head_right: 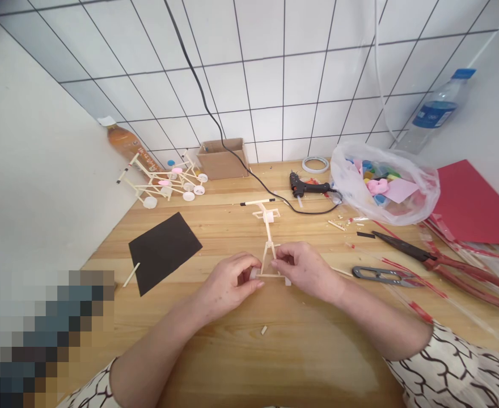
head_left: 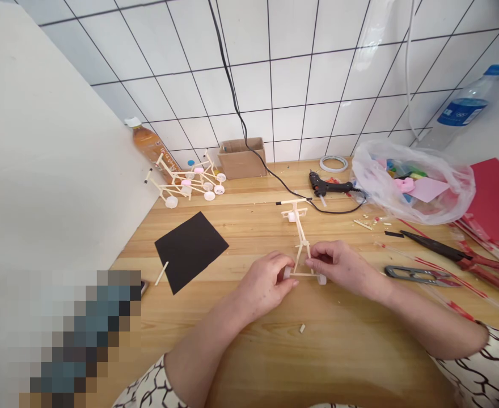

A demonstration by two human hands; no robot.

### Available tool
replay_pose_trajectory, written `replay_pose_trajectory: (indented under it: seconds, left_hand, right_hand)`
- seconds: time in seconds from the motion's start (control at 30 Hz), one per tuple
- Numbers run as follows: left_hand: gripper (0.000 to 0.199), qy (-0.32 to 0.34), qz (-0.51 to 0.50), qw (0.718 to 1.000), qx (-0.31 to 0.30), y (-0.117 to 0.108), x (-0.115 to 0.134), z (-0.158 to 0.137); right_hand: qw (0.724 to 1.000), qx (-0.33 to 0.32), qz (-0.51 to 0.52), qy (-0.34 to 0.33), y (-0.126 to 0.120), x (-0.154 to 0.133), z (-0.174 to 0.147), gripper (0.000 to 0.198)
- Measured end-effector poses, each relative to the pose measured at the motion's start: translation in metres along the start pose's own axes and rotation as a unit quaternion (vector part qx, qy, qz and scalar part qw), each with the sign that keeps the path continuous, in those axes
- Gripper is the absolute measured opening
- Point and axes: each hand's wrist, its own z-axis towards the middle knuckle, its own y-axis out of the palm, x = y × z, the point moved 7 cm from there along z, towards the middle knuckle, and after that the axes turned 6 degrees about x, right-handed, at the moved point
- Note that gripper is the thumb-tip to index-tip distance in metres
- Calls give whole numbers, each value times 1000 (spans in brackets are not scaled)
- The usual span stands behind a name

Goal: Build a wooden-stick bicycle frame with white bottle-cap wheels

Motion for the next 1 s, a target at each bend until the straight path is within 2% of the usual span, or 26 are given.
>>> replay_pose_trajectory:
  seconds: [0.87, 1.0]
  left_hand:
    - [14, 2, 8, 1000, -5, 0, 0, 0]
    - [12, 7, 4, 1000, -2, 0, 0, 0]
  right_hand:
    - [1000, 6, -9, 3, -1, -2, -1, 22]
    - [1000, 1, 17, 8, 1, -7, 0, 19]
